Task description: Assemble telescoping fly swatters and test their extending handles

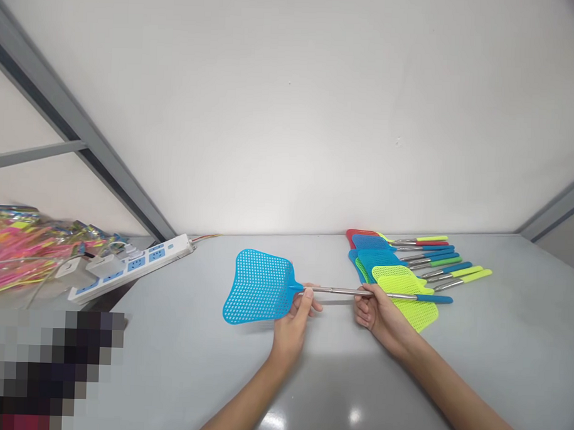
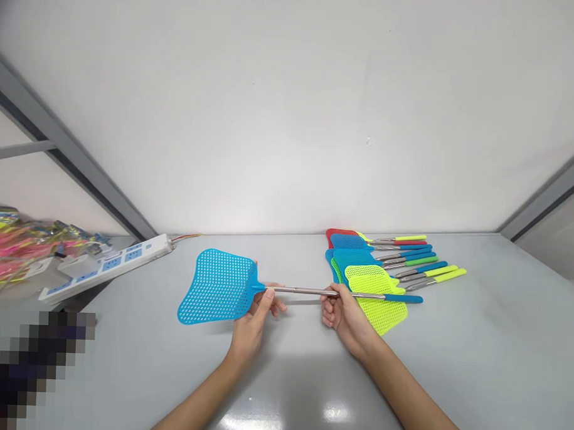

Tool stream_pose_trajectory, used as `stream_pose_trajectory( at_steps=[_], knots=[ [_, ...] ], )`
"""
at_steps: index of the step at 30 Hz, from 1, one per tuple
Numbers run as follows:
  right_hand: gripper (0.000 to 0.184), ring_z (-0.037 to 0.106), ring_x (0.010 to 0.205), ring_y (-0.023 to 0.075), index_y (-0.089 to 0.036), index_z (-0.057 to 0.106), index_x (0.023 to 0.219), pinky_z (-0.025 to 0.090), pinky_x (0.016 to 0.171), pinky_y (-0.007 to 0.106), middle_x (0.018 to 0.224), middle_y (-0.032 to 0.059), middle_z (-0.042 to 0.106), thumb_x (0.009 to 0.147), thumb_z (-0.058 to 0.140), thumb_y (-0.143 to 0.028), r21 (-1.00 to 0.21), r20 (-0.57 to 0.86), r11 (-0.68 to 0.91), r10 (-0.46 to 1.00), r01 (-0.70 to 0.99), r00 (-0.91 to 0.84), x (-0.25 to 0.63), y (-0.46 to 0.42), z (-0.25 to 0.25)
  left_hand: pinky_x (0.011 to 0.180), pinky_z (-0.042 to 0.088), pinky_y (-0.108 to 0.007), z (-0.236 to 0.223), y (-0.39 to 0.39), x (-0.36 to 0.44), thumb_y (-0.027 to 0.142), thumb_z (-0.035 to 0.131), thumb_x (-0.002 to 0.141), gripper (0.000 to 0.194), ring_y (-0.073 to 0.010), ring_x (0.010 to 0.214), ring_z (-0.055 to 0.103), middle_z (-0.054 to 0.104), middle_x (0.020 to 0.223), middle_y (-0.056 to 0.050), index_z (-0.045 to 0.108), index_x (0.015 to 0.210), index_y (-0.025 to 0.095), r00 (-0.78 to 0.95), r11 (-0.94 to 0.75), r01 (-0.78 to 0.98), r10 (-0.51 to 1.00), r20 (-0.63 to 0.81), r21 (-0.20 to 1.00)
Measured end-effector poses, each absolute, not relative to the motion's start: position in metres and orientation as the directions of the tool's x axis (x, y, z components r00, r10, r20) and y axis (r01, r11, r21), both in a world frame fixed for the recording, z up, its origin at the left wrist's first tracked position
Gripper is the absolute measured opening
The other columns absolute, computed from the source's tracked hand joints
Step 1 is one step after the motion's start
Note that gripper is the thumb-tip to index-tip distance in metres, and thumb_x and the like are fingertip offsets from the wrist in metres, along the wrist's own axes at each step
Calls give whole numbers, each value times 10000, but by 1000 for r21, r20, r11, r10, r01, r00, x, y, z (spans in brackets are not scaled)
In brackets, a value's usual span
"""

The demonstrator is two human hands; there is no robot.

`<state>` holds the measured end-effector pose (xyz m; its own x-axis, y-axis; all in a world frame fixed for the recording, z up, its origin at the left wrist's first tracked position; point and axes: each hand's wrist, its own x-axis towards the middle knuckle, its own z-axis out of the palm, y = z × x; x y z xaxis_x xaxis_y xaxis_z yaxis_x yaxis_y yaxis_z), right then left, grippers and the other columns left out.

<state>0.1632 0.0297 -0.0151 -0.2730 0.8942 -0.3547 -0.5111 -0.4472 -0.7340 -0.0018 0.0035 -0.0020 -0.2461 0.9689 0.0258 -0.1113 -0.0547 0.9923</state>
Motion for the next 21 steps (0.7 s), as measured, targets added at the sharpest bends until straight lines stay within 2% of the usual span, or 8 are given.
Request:
stream_pose_trajectory(
  at_steps=[6,11,14,17,21],
  knots=[
    [268,292,392,66,-156,514,582,268,392,212,445,-43,352,745,471,-364,-708,-346,-451,892,-544,-289,164,30,-17,582,397,-244,-1,3,-1,348,559,698,214,-116,526,503,579,561,3,585,812,169,-253,-73,-140,967,35,987],
    [260,297,401,70,-165,518,579,273,391,211,456,-39,347,747,474,-360,-709,-329,-439,898,-552,-291,164,30,-19,563,405,-243,3,2,-1,328,551,714,352,-102,530,526,599,728,-1,502,1045,217,-237,-126,-156,968,86,980],
    [269,295,398,68,-162,521,579,270,392,210,452,-40,343,750,469,-364,-710,-330,-442,897,-549,-295,164,30,-20,551,407,-239,3,2,0,314,541,726,416,-98,532,529,590,754,2,437,1122,238,-235,-139,-156,967,100,978],
    [271,294,397,65,-157,518,579,265,395,208,451,-42,346,754,464,-357,-709,-335,-444,896,-547,-293,164,31,-20,554,406,-239,1,3,0,320,536,730,363,-96,534,527,592,762,-3,469,1074,225,-236,-147,-150,966,109,978],
    [266,300,400,66,-153,517,586,266,401,210,451,-43,358,747,473,-360,-715,-336,-442,897,-542,-288,164,30,-18,573,405,-242,-3,3,0,349,520,734,202,-98,546,516,594,716,-11,549,824,171,-242,-117,-113,966,87,987]
  ],
)
